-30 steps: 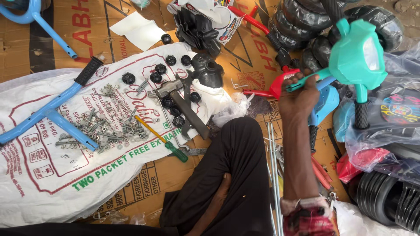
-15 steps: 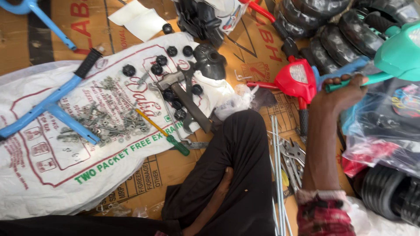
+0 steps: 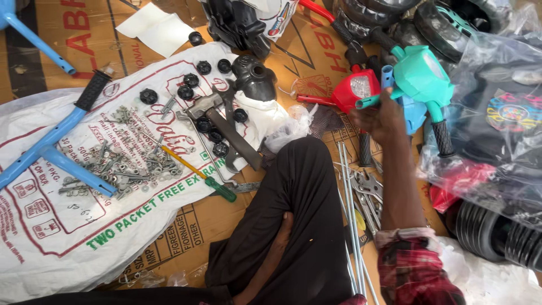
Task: The person sits on the ground assembling children's tricycle handlebar assemblies. They align a plastic handlebar frame on a printed sack, insert bolts, and tighten them with a screwdriver, working through blue, teal, and red handlebar units one after another, occasionally repositioning the frame by hand.
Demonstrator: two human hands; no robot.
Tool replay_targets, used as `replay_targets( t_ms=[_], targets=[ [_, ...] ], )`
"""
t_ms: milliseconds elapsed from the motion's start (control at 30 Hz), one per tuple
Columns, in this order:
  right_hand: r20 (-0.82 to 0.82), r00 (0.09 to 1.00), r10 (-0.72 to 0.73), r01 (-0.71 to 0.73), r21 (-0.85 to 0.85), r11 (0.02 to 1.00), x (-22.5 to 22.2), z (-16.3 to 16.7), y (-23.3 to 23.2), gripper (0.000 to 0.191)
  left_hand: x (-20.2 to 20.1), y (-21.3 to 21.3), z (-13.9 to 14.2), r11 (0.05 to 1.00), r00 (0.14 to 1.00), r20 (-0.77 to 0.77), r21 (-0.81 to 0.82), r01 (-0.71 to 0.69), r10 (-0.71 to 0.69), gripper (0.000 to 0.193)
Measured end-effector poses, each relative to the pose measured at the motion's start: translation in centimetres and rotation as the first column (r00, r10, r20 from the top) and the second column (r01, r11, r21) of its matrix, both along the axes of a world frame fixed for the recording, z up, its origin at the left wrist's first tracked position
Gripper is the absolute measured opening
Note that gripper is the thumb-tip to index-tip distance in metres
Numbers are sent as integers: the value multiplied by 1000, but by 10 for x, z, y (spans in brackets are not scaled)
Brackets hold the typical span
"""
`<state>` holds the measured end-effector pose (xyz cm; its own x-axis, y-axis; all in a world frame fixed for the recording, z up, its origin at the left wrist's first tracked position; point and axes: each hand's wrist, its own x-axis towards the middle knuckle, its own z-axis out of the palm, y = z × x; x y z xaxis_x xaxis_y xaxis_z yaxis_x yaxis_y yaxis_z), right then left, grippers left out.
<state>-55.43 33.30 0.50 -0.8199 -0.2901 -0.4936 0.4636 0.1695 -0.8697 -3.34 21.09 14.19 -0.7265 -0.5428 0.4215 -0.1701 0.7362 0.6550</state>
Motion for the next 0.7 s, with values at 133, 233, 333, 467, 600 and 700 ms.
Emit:
replay_targets(
  t_ms=[133, 233, 333, 467, 600, 700],
  targets=[
    [-317, 930, 184, -83, 306, 948, -11, 3, 11, 59, 2, 8, -4, 1000, 1000, -16, -8, 11, -11, 39],
    [-400, 870, 289, -160, 326, 932, -2, -8, 16, 52, 0, 12, -7, 1000, 999, -35, -12, -3, 3, 38],
    [-465, 806, 366, -247, 298, 922, 28, -24, 6, 48, -5, 16, -9, 999, 998, -53, -19, -26, 24, 38],
    [-562, 728, 394, -234, 337, 912, 60, -25, -43, 51, -6, 3, -18, 995, 993, -76, -37, -93, 90, 37],
    [-742, 572, 351, -281, 225, 933, 61, -26, -105, 36, -2, -35, -50, 955, 955, -23, -32, -295, 294, 36],
    [-848, 363, 386, -214, 327, 921, 27, -38, -158, 25, -5, -54, -99, 880, 875, 89, -54, -473, 476, 36]
  ],
)
